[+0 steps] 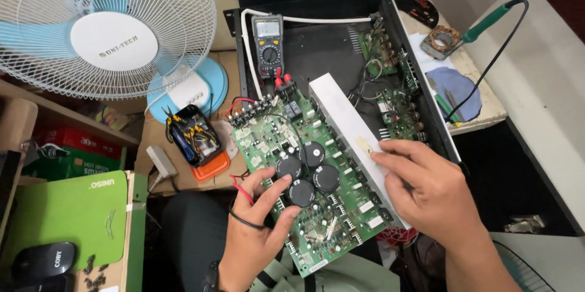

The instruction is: Measuring electronic signals on a circuit board using a multimeter and checking results on a smartphone.

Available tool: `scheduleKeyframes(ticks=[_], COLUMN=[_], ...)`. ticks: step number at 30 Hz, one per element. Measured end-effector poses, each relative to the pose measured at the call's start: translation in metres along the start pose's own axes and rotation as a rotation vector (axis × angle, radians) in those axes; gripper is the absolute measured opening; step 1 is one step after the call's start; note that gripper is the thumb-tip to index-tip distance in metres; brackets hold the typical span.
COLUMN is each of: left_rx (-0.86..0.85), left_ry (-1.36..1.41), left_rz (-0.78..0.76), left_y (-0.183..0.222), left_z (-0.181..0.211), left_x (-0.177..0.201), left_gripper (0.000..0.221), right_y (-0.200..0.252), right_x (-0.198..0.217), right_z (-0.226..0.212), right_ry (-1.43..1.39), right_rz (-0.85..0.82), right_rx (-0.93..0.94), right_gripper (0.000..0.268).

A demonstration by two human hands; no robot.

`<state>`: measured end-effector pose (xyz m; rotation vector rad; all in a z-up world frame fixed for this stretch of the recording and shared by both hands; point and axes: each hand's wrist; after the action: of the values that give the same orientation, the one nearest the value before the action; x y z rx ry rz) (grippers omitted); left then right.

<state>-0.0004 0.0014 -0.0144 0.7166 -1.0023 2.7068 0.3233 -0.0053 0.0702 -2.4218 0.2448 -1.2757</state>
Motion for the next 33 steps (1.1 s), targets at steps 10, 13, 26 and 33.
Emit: scheduleKeyframes(ticks=[10, 13, 26, 33], left_rx=[0.012, -0.003, 0.006, 0.014], left_ry=[0.006, 0.000, -0.005, 0.009], left_rz=[-0.005, 0.002, -0.014, -0.012], left_y=[0.0029, 0.0020, 0.0013, 0.0020], left_z=[-0.0041, -0.0041, -0.0031, -0.0035], left_x=[-0.0016, -0.0016, -0.0004, -0.0010], left_gripper=[0.047, 0.047, 0.047, 0.047], right_y=[-0.0003, -0.0011, -0.0007, -0.0016], right_x=[-0.0006, -0.0001, -0.0013, -0.0016], right_z=[0.0010, -0.0010, -0.0018, -0.0049], right_ry=[-0.018, -0.010, -0.022, -0.023], right_rz=[0.010, 0.017, 0.034, 0.040], right_rx=[0.026, 0.024, 0.013, -0.025], right_gripper=[0.030, 0.030, 0.030, 0.025])
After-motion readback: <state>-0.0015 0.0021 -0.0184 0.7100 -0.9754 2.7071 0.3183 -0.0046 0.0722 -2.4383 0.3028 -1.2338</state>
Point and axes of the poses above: each hand's wrist, its own y-axis away from the middle knuckle, its own x-axis out of the back of the hand, z = x × y, and after that the axes turned 11 degrees about -x, right-handed
